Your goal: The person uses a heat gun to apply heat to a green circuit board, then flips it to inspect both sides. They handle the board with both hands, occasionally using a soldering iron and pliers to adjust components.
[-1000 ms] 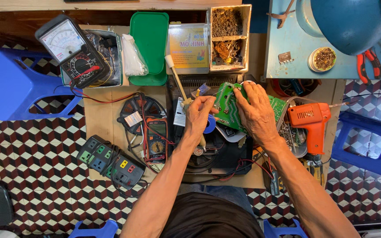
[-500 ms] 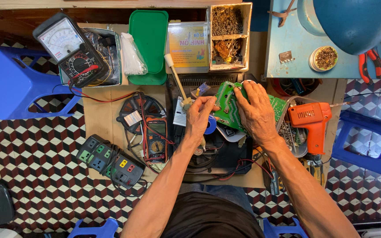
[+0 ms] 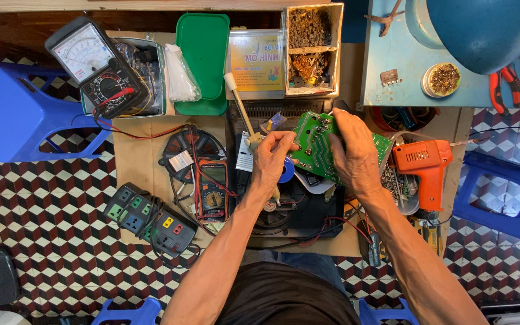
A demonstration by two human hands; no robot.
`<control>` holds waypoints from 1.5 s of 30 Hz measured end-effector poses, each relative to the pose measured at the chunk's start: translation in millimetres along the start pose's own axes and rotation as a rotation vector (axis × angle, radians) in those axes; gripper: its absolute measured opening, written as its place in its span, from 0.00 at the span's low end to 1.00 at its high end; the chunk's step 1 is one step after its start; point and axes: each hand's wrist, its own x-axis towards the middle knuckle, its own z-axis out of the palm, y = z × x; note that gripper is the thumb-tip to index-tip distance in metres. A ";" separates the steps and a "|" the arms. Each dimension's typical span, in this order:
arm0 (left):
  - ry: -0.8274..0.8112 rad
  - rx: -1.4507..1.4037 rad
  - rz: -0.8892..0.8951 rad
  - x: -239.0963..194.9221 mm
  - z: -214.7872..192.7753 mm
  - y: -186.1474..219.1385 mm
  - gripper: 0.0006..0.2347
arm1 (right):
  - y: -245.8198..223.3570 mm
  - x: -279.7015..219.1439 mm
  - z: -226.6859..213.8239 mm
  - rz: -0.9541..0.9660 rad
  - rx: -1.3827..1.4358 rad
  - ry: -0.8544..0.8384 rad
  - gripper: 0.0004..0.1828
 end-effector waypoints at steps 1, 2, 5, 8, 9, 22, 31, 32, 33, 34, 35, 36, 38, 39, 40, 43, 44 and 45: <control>0.003 0.011 -0.002 -1.5 0.5 0.5 0.14 | 0.0 0.6 -1.8 0.040 -0.004 -0.007 0.23; 0.006 0.022 -0.003 -3.6 0.4 1.6 0.14 | 0.8 2.4 -3.9 0.080 -0.008 -0.015 0.21; 0.002 0.018 0.003 -11.5 0.4 7.5 0.13 | 4.0 12.6 -11.7 0.147 0.013 -0.056 0.17; -0.009 0.019 0.034 -21.2 1.2 13.9 0.13 | 1.2 17.6 -21.1 0.273 0.121 -0.127 0.17; -0.017 0.021 0.049 -23.8 2.9 15.9 0.13 | -0.3 18.7 -25.1 0.329 0.165 -0.152 0.17; -0.022 -0.154 -0.047 -78.1 -4.6 26.4 0.12 | -61.1 -19.5 -57.5 -0.023 0.015 -0.052 0.15; 0.021 -0.198 -0.073 -82.8 -17.4 12.9 0.09 | -90.9 -48.3 -42.4 -0.040 -0.047 -0.006 0.17; 0.026 -0.198 -0.072 -82.2 -17.3 12.9 0.09 | -92.1 -49.3 -40.1 -0.037 -0.049 0.000 0.17; 0.035 -0.199 -0.071 -81.8 -17.5 12.7 0.09 | -92.7 -49.9 -38.3 -0.036 -0.049 0.004 0.17; 0.036 -0.181 -0.069 -81.8 -17.5 12.2 0.09 | -93.2 -50.8 -37.5 -0.032 -0.049 0.008 0.17; 0.035 -0.161 -0.065 -81.4 -17.5 11.7 0.09 | -93.4 -51.5 -36.3 -0.030 -0.048 0.014 0.17; 0.035 -0.142 -0.060 -81.3 -17.9 11.2 0.09 | -93.3 -51.8 -35.2 -0.027 -0.048 0.021 0.17; 0.045 -0.148 -0.025 -81.8 -18.0 10.4 0.09 | -92.7 -50.9 -33.1 -0.043 -0.051 0.036 0.17; 0.049 -0.150 -0.006 -81.5 -18.0 9.5 0.10 | -92.4 -50.9 -31.8 -0.052 -0.054 0.046 0.17; 0.059 -0.164 -0.031 -81.9 -18.6 9.0 0.10 | -92.1 -51.0 -30.9 -0.055 -0.054 0.044 0.17; 0.084 -0.196 -0.087 -83.3 -20.4 8.2 0.10 | -92.4 -50.3 -28.5 -0.054 -0.058 0.036 0.16; 0.087 -0.200 -0.089 -83.3 -20.6 7.8 0.10 | -93.3 -50.1 -27.8 -0.049 -0.065 0.034 0.16; 0.091 -0.203 -0.089 -83.0 -21.0 7.7 0.10 | -94.2 -49.6 -26.9 -0.044 -0.070 0.032 0.16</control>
